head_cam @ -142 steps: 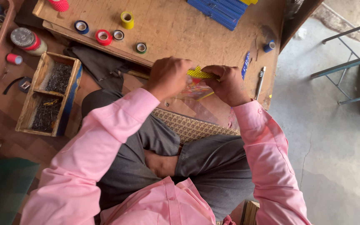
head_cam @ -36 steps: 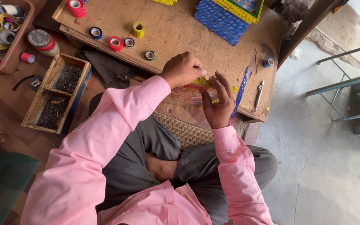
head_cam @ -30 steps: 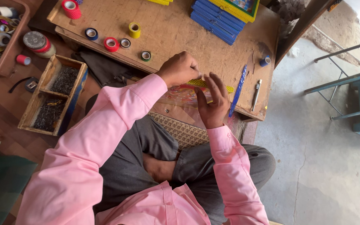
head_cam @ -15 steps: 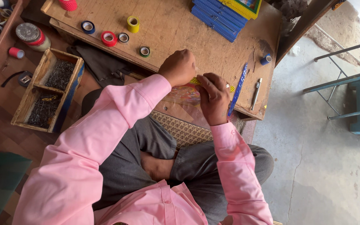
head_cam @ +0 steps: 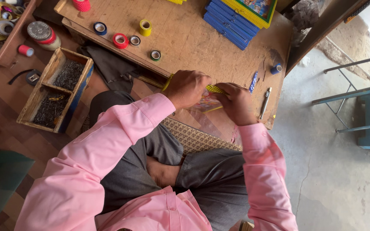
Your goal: The person applies yellow and green decorative tape to the edges of a framed religious print using a utility knife to cut the tape. The person then places the finished frame on a stack and begins working on a second frame.
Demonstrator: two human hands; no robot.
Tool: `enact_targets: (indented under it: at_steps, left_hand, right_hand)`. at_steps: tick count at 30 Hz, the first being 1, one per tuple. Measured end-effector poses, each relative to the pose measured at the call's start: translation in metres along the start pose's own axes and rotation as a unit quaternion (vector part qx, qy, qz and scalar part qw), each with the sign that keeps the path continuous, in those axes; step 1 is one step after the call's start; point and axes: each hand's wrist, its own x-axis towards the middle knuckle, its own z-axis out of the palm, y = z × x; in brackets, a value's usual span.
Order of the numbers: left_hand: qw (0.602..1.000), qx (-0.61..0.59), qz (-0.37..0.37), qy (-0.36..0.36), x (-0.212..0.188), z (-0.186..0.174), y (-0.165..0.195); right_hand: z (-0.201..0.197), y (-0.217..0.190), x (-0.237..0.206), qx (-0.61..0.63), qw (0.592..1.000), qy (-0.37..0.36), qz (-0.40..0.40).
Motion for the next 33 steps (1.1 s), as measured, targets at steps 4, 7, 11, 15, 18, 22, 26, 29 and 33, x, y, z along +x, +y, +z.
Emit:
enact_targets:
  at_steps: [4,7,11,15,18,22,26,29,33]
  left_hand:
    - [0.999,-0.015,0.021,0.024,-0.005,0.002,-0.004]
    - [0.995,0.08,0.052,0.001,-0.015,0.005,-0.005]
    - [0.953,0.262,0.086,0.127,-0.043,0.008,-0.008]
    - [0.962,0.246,0.011,0.12,-0.068,0.005,-0.017]
    - [0.981,0.139,0.003,0.133,-0.078,0.001,-0.023]
    - [0.959,-0.026,-0.056,0.277,-0.084,-0.002,-0.043]
    - [0.91,-0.084,-0.183,0.363,-0.091,0.003,-0.094]
    - [0.897,-0.09,-0.267,0.341,-0.088,0.018,-0.133]
    - [0.924,-0.024,-0.221,0.311,-0.079,0.041,-0.158]
  right_hand:
    - [-0.026,0.024,-0.018,-0.02,1.0,0.017,-0.013]
    - [-0.03,0.036,-0.026,-0.023,1.0,0.011,0.013]
    - [-0.021,0.039,-0.03,-0.013,0.999,0.03,0.041]
    - [-0.012,0.037,-0.039,0.007,0.997,0.072,0.028]
    - [-0.007,0.037,-0.044,0.013,0.995,0.09,0.044]
    - [-0.02,0.038,-0.047,0.096,0.988,0.109,0.061]
    - [-0.071,0.046,-0.059,0.251,0.949,0.158,0.111]
    - [-0.083,0.064,-0.065,0.344,0.896,0.221,0.173]
    - [-0.059,0.115,-0.071,0.472,0.791,0.302,0.247]
